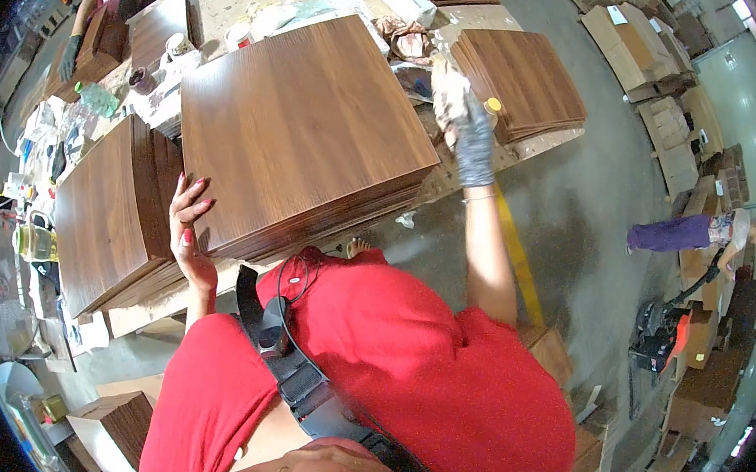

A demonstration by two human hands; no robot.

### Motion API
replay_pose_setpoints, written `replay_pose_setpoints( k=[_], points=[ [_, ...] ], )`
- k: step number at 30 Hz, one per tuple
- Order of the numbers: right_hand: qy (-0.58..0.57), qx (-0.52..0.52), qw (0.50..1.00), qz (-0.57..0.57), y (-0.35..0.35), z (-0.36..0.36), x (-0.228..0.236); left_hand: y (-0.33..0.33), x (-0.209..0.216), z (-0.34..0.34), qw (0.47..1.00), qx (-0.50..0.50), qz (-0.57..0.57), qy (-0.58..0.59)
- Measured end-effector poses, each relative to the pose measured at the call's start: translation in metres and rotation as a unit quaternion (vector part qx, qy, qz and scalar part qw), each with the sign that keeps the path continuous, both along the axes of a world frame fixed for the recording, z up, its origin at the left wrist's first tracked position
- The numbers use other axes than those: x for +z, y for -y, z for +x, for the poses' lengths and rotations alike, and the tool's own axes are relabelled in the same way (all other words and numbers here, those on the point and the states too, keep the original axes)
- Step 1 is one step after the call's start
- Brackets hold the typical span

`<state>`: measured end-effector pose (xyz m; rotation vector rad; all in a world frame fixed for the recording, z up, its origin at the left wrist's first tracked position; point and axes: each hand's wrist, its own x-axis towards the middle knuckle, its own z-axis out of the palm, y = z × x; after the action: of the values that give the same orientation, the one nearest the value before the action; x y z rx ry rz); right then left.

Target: The person wipes and polishes wooden boards using a cloth and a sponge, moving them across a table in a factory setting.

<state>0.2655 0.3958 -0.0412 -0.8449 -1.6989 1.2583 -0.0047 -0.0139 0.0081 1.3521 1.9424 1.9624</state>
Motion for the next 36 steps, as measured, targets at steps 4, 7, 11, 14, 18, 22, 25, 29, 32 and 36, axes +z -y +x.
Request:
replay_pose_setpoints(
  k=[4, 7, 11, 14, 18, 22, 25, 29, 32, 36],
  points=[
    [-0.068, 0.09, 0.992, 0.059, -0.017, -0.033, 0.096, -0.006, -0.005, 0.0, 0.999, -0.017, 0.039, 0.011],
    [0.013, 0.07, 0.993, 0.097, -0.049, -0.089, 0.108, -0.006, -0.007, -0.004, 0.999, -0.045, 0.021, -0.023],
    [0.135, 0.181, 0.926, 0.301, -0.132, -0.165, 0.062, -0.004, -0.007, -0.008, 0.997, -0.051, 0.01, -0.064],
    [0.149, 0.198, 0.968, 0.044, -0.113, -0.197, 0.067, -0.002, -0.007, -0.005, 0.997, -0.036, -0.001, -0.061],
    [0.171, 0.235, 0.957, -0.03, -0.09, -0.202, 0.082, -0.003, -0.011, -0.004, 0.997, -0.027, 0.001, -0.071],
    [0.113, 0.193, 0.971, 0.085, -0.083, -0.194, 0.057, 0.0, -0.01, 0.0, 0.998, -0.025, -0.001, -0.061],
    [0.072, 0.226, 0.971, 0.003, -0.057, -0.147, 0.078, -0.003, -0.003, -0.004, 0.997, -0.039, -0.004, -0.071],
    [0.101, 0.22, 0.97, 0.018, -0.011, -0.084, 0.085, -0.002, -0.007, -0.002, 0.998, -0.039, 0.004, -0.059],
    [0.051, 0.21, 0.972, 0.086, 0.018, -0.041, 0.078, -0.003, -0.003, -0.001, 0.996, -0.037, 0.002, -0.083],
    [0.116, 0.202, 0.971, 0.041, 0.062, 0.022, 0.093, -0.001, 0.0, 0.0, 0.994, -0.033, -0.011, -0.099]
  ],
)
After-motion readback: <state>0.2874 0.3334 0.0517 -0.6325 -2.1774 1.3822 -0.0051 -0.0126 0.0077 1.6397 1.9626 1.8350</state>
